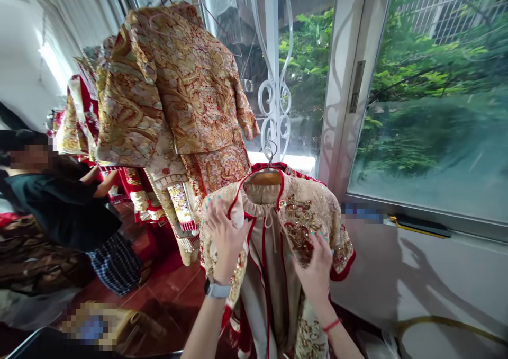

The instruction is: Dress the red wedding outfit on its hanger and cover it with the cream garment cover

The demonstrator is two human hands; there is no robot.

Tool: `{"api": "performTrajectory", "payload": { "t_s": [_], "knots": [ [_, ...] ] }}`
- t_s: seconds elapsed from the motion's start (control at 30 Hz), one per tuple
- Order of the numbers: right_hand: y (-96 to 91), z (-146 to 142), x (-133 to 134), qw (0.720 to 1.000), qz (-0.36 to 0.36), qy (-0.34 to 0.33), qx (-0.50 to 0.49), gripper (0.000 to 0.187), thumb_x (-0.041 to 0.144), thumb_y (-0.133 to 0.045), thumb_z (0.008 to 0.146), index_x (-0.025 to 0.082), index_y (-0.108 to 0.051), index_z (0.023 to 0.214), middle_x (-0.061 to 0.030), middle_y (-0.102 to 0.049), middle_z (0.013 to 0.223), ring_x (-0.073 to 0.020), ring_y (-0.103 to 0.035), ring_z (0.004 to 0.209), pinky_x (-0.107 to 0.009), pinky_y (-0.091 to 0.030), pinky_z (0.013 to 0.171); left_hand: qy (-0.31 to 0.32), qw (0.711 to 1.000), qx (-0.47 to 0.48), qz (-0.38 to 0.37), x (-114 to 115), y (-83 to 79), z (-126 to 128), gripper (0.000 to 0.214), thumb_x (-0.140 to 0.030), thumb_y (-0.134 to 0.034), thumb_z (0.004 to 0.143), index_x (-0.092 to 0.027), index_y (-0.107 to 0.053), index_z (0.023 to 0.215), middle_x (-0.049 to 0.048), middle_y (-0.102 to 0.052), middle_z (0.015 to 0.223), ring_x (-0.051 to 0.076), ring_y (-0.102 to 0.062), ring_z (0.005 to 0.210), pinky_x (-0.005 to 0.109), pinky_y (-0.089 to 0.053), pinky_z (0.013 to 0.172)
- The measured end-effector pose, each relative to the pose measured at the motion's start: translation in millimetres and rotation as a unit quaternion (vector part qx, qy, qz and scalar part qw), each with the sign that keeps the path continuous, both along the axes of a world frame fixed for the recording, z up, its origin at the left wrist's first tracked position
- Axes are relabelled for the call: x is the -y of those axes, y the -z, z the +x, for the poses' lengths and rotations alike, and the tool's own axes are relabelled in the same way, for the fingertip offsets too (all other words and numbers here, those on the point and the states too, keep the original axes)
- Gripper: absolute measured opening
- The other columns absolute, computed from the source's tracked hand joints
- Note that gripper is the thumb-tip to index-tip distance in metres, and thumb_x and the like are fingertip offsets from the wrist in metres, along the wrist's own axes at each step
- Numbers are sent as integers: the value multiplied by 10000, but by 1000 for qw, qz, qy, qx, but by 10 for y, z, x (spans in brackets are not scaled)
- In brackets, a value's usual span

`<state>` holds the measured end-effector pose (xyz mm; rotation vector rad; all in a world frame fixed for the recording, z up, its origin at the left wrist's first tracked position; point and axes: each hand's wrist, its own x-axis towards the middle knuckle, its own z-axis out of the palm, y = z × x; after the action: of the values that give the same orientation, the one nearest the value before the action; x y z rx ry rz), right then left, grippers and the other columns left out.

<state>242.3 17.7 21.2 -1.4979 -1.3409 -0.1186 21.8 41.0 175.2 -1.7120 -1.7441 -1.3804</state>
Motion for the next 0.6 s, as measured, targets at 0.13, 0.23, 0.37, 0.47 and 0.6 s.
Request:
{"api": "performTrajectory", "payload": {
  "t_s": [0.13,0.23,0.37,0.47,0.6],
  "knots": [
    [-483,-148,-465,993,-18,20,115,610,276,-545,880,223,-374,1463,-174,-195,1590,-455,-133,1437,-752,-134,1070,-24,1000,14,-7,-99,145,-126,655,-232,-485,877,-121,-284,1491,218,-383,1520,376,-314,1426,563,-306,1127],
    [-546,137,-572,989,11,45,137,514,220,-467,927,296,-442,1435,-106,-153,1614,-417,-206,1423,-743,-108,1093,-25,999,22,-36,-127,-82,-406,590,-115,-429,828,-188,-457,1413,141,-622,1317,305,-611,1157,426,-490,952],
    [-600,641,-548,990,63,-3,126,422,181,-427,923,287,-604,1291,-50,-128,1632,-395,-130,1465,-671,-189,1132,-77,992,19,-94,-329,-542,-728,508,-120,-436,806,-154,-590,1289,143,-730,1057,327,-683,923,414,-509,818],
    [-822,1011,-635,991,79,-80,67,426,150,-384,890,241,-641,1218,-95,-398,1526,-309,-393,1373,-533,-354,1105,-36,992,32,-114,-700,-767,-933,521,-133,-423,790,-94,-582,1285,184,-719,1076,366,-647,1022,466,-481,888],
    [-1255,1402,-1083,993,73,-89,-22,385,215,-387,840,197,-667,1102,-117,-694,1143,-265,-642,1023,-444,-476,951,125,979,67,-148,-1244,-869,-1178,462,-217,-440,756,-116,-660,1150,140,-727,1099,319,-626,1068,448,-472,957]
  ]
}}
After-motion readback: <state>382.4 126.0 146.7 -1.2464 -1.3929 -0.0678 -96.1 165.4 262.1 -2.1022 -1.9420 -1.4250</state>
